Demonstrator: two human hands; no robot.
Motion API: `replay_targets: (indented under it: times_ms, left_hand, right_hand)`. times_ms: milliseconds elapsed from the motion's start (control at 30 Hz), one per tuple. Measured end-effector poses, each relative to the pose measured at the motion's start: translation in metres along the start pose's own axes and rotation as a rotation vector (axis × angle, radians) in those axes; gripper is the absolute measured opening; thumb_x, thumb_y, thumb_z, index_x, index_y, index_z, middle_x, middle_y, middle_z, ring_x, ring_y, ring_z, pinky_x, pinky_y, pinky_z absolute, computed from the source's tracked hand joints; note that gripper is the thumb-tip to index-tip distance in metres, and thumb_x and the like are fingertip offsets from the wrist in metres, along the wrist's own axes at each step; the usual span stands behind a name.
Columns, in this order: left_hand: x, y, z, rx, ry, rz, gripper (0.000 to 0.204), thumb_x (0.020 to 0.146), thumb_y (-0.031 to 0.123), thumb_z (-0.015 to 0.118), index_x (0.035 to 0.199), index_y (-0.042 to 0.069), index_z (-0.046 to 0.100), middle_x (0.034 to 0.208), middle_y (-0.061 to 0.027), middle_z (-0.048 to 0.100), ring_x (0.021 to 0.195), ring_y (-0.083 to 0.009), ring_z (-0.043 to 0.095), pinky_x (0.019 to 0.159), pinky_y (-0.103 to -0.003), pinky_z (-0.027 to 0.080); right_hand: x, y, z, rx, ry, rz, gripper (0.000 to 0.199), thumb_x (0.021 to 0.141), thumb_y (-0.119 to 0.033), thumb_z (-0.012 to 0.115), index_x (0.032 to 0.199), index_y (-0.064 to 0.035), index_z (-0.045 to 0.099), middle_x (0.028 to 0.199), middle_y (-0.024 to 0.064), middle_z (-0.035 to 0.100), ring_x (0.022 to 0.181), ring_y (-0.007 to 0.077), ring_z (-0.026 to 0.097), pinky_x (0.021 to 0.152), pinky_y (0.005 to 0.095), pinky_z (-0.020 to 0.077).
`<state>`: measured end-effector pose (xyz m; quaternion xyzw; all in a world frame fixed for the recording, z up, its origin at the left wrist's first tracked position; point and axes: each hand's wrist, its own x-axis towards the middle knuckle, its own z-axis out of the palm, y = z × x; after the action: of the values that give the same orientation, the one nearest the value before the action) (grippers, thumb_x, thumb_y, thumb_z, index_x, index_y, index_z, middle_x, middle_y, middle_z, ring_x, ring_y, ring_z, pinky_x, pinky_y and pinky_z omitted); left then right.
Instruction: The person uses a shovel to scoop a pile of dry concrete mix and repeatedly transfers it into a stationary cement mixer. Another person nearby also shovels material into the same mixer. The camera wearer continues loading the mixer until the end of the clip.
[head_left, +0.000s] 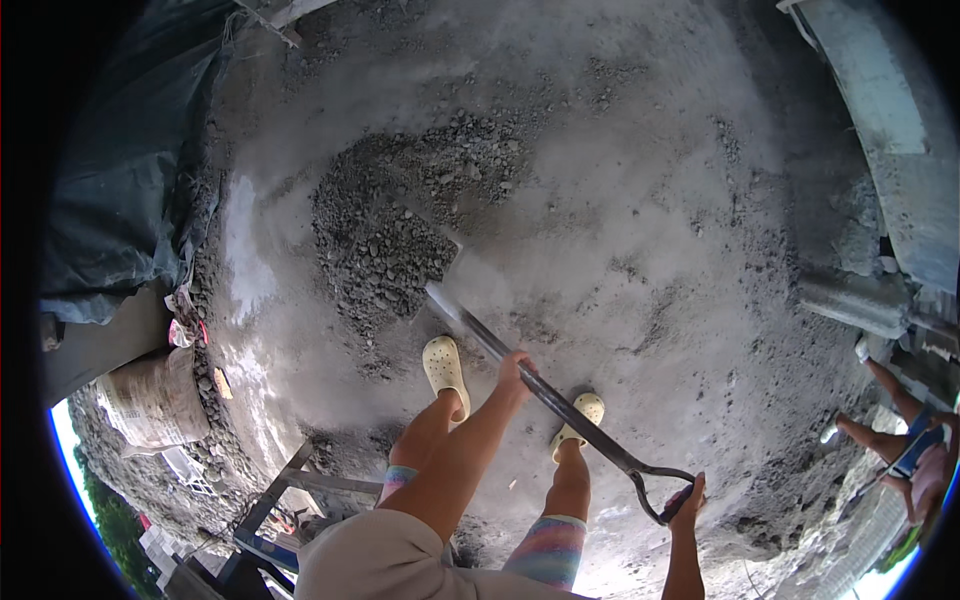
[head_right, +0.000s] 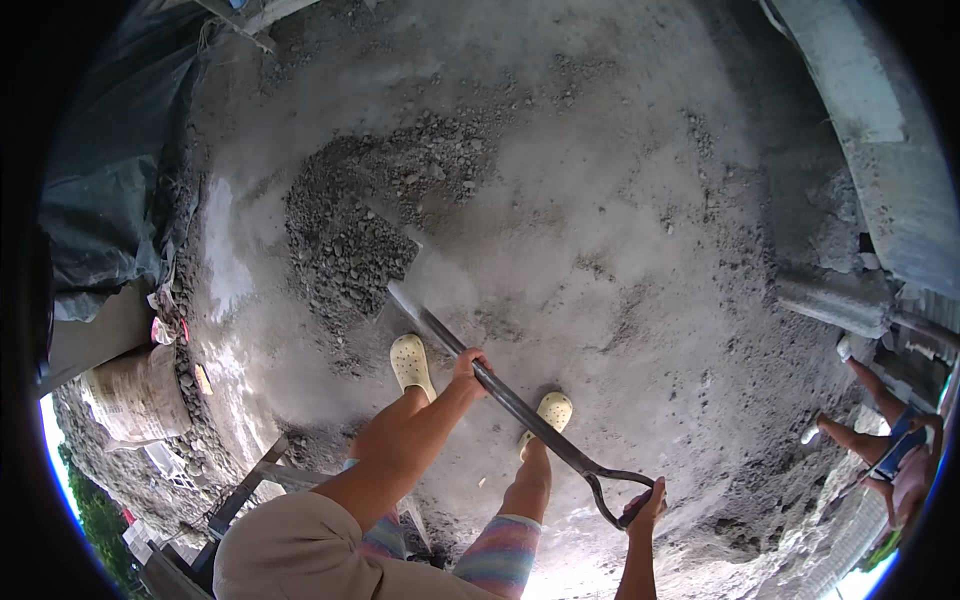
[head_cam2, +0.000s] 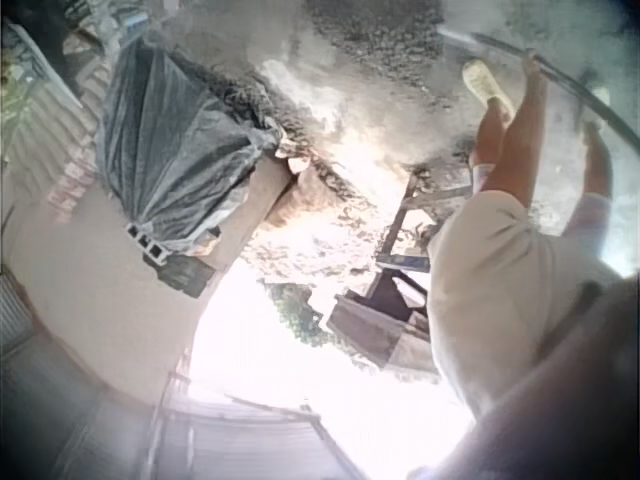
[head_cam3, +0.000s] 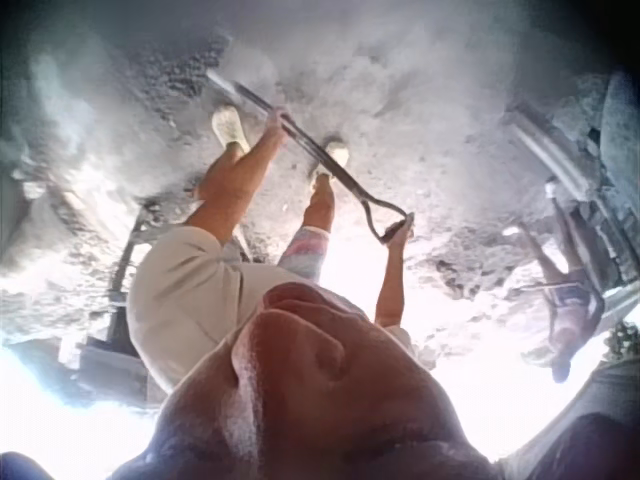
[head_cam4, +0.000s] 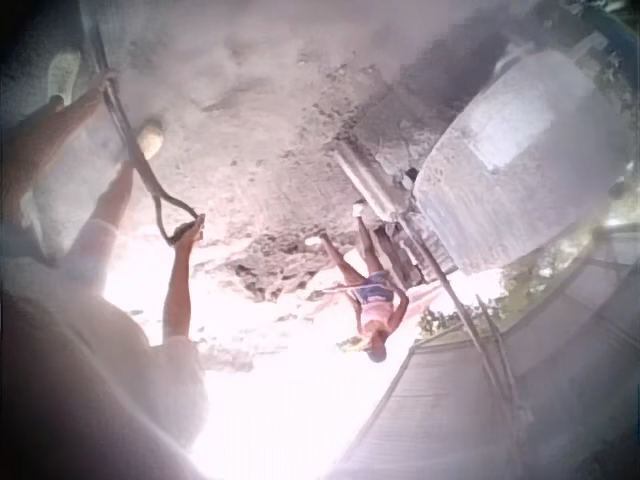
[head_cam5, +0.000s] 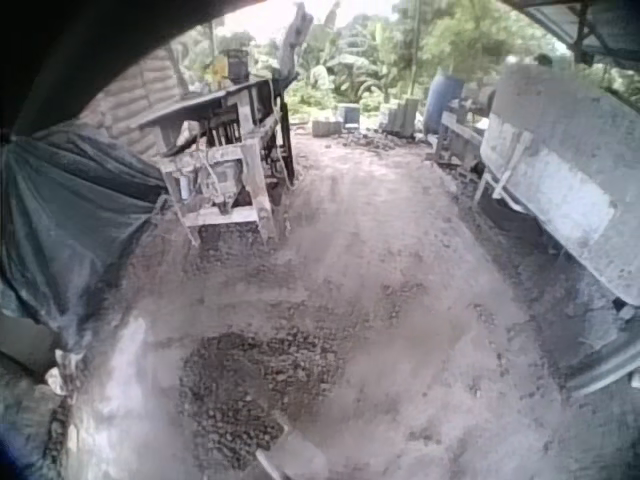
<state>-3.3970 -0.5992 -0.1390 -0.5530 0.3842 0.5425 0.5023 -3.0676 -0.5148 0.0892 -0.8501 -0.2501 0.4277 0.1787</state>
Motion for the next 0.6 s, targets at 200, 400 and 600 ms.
replay_targets:
  times_ms: [200,400,600]
  left_hand:
    - [-0.182,-0.061,-0.003,0.007,0.037,-0.102,0.015,0.06,0.015,0.047,0.052,0.011,0.035,0.048,-0.0028,0.036,0.044,-0.0181,0.037,0.046,-0.031,0.034]
    - [-0.245,-0.093,0.023,0.163,0.246,-0.1,0.013,0.059,0.013,0.043,0.051,0.011,0.034,0.048,-0.001,0.036,0.043,-0.0179,0.038,0.046,-0.032,0.035]
    - [-0.233,-0.101,0.145,0.352,0.126,0.184,0.012,0.061,0.014,0.044,0.053,0.011,0.035,0.051,-0.0019,0.038,0.046,-0.0184,0.039,0.049,-0.034,0.036]
  right_hand:
    - [-0.091,-0.1,-0.153,-0.054,-0.043,0.133,0.046,0.066,-0.054,0.053,0.062,-0.011,0.037,0.037,0.0047,0.036,0.026,0.0168,0.037,0.026,0.027,0.0336]
    - [-0.104,-0.129,-0.229,-0.05,-0.014,0.276,0.043,0.066,-0.046,0.057,0.066,-0.0044,0.043,0.043,0.0096,0.042,0.032,0.0204,0.044,0.029,0.0323,0.0374]
    - [-0.033,-0.191,-0.221,0.083,-0.142,0.27,0.041,0.065,-0.041,0.057,0.074,-0.0028,0.045,0.05,0.0126,0.047,0.038,0.0231,0.047,0.035,0.035,0.0406]
